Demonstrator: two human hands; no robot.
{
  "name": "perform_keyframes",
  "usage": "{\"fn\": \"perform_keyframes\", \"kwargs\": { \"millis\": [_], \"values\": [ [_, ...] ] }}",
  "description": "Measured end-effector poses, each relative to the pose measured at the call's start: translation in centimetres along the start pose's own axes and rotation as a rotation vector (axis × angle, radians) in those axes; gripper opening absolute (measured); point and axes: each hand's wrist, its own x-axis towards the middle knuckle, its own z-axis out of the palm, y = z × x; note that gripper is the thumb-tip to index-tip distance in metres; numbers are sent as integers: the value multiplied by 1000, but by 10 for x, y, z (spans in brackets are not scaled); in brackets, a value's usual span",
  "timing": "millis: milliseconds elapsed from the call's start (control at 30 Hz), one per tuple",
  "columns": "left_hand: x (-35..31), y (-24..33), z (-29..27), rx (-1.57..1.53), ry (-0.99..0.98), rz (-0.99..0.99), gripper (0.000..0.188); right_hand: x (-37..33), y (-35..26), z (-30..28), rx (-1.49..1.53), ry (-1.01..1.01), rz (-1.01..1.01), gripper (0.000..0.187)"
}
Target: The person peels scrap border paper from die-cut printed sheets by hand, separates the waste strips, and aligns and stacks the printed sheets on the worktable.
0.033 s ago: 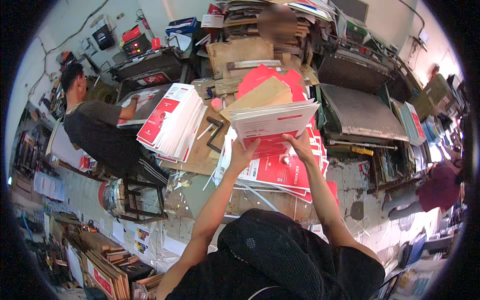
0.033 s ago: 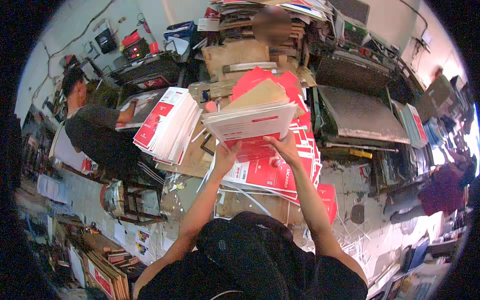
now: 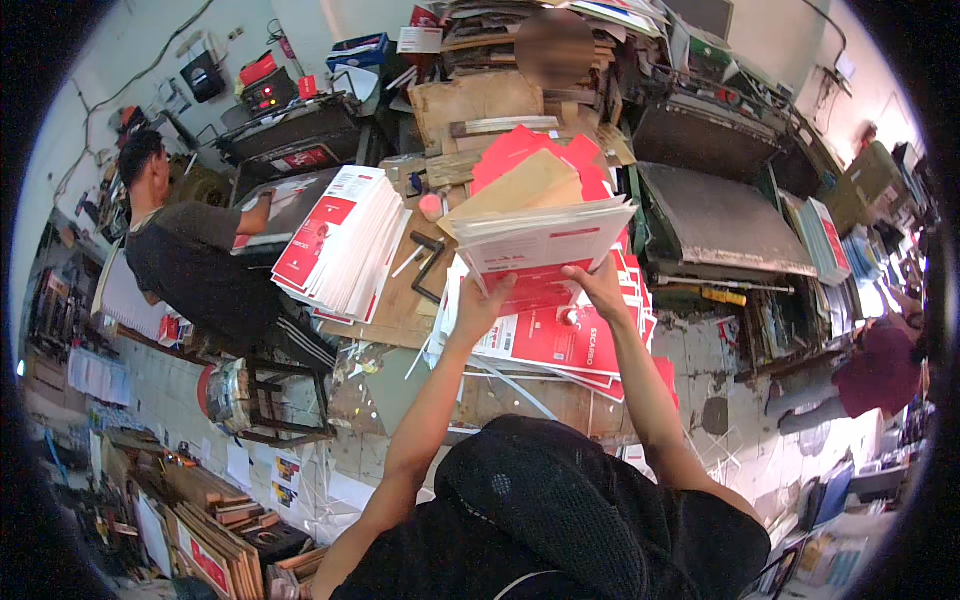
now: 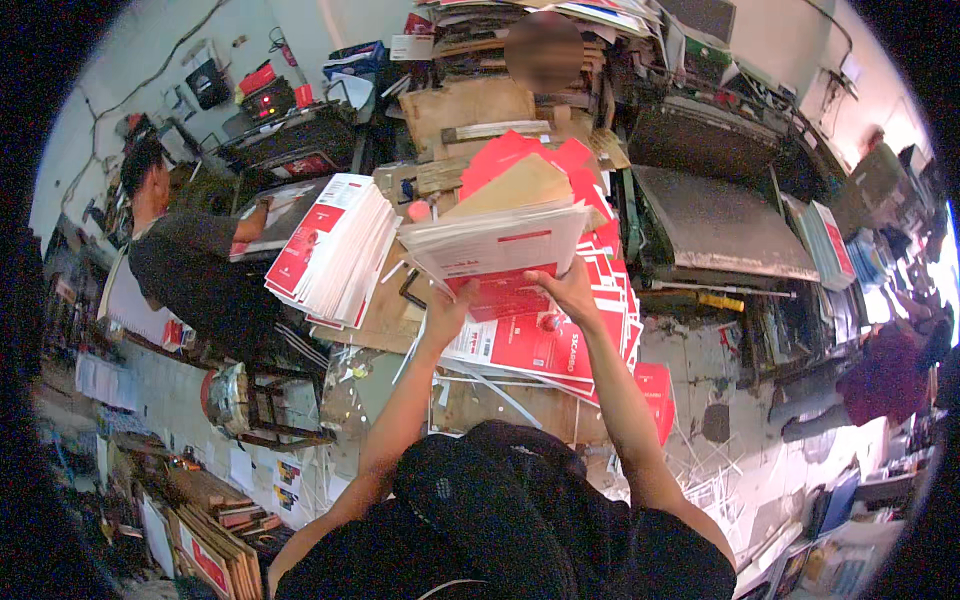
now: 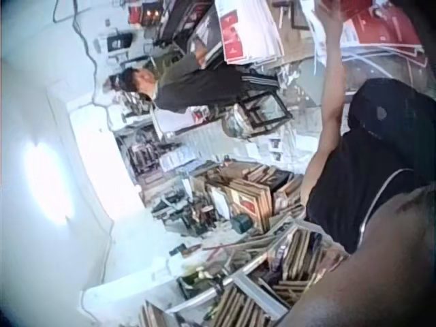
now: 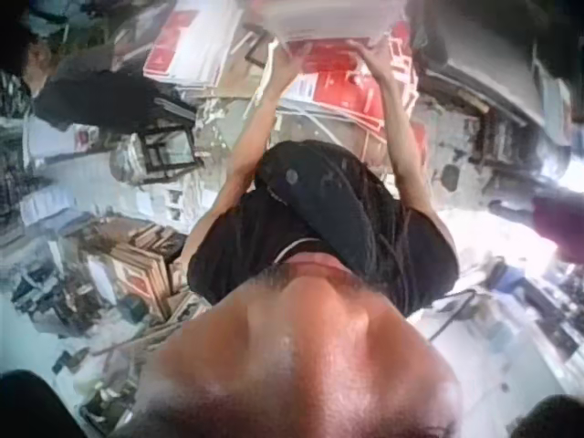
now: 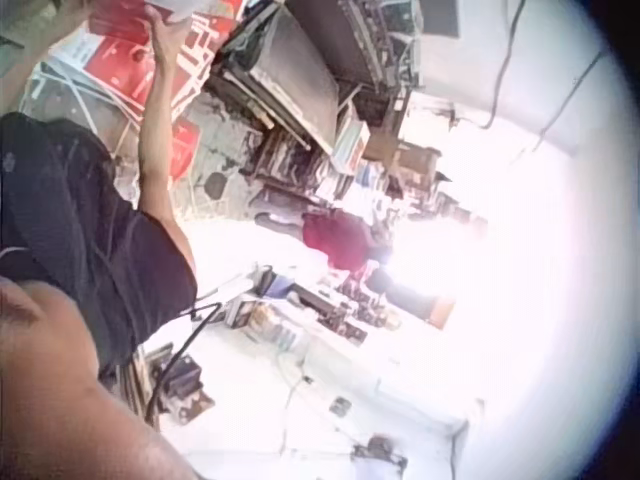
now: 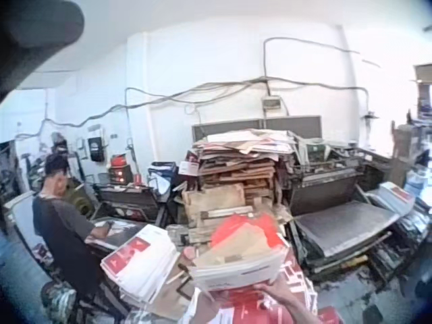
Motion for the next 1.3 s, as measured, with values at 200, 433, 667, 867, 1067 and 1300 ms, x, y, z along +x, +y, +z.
{"fn": "perform_keyframes", "kwargs": {
  "millis": [200, 433, 667, 867, 1067, 1300],
  "values": [
    [-12, 7, 20, 103, 137, 147, 35, -8, 8, 23, 111, 162, 111, 38],
    [2, 37, -4, -242, 401, -170, 44, -20, -51, 39, -38, 93, -135, 36],
    [-14, 37, -5, -383, 574, -261, 58, -37, -106, 64, -310, -98, 98, 35],
    [-14, 7, -24, -632, 297, -336, 70, -28, -94, 59, -16, -264, -19, 34],
    [-17, -3, -15, -625, 184, -427, 75, -11, -72, 59, 10, -321, 73, 36],
    [-15, 13, -20, -439, 655, -405, 68, -14, -41, 63, -351, -146, 129, 27]
  ]
}}
